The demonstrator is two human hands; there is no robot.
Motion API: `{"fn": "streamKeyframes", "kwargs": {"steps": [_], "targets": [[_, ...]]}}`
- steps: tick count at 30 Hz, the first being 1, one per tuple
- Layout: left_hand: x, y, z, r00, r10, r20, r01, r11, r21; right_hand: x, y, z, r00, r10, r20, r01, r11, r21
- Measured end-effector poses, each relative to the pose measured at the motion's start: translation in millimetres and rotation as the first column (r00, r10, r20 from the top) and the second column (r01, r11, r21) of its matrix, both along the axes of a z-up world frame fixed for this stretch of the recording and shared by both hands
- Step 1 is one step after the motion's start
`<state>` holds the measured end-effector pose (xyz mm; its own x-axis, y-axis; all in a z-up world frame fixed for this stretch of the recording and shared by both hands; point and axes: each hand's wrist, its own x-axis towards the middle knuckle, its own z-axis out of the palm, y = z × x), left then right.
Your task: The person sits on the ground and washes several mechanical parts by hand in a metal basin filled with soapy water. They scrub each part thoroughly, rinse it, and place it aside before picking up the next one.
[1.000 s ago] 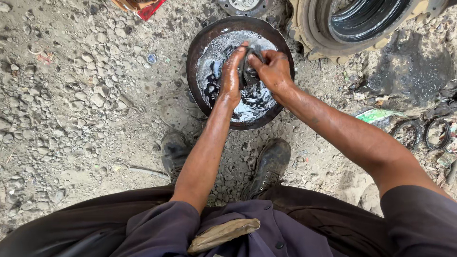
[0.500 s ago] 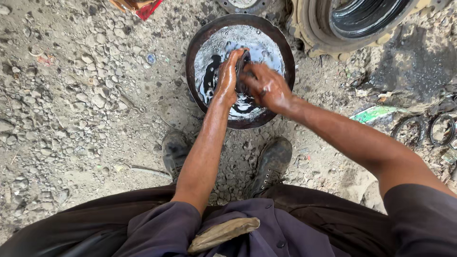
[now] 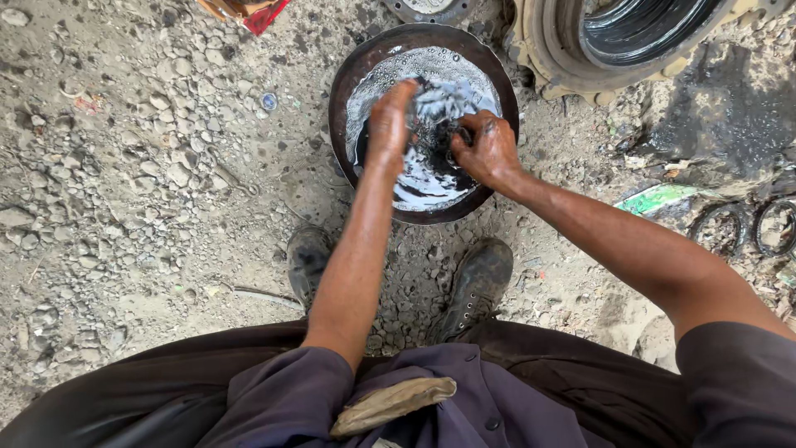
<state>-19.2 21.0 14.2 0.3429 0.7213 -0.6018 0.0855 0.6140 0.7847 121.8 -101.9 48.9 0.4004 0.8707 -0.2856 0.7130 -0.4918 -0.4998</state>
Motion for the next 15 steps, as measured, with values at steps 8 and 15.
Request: {"fn": "streamKeyframes", "kwargs": {"steps": [8,15], "targets": [[-28,25,-11,0.833,0.173,0.526,0.005,0.947,-0.32,-16,4,-15,0.805,0.542,0.241,-0.48,0.834,-0.273],[-18,25,-31,0.779,0.207,0.592,-0.036,0.957,-0.288,-11,5,-46,0.667,0.652,0.361,-0.672,0.735,-0.085]]}}
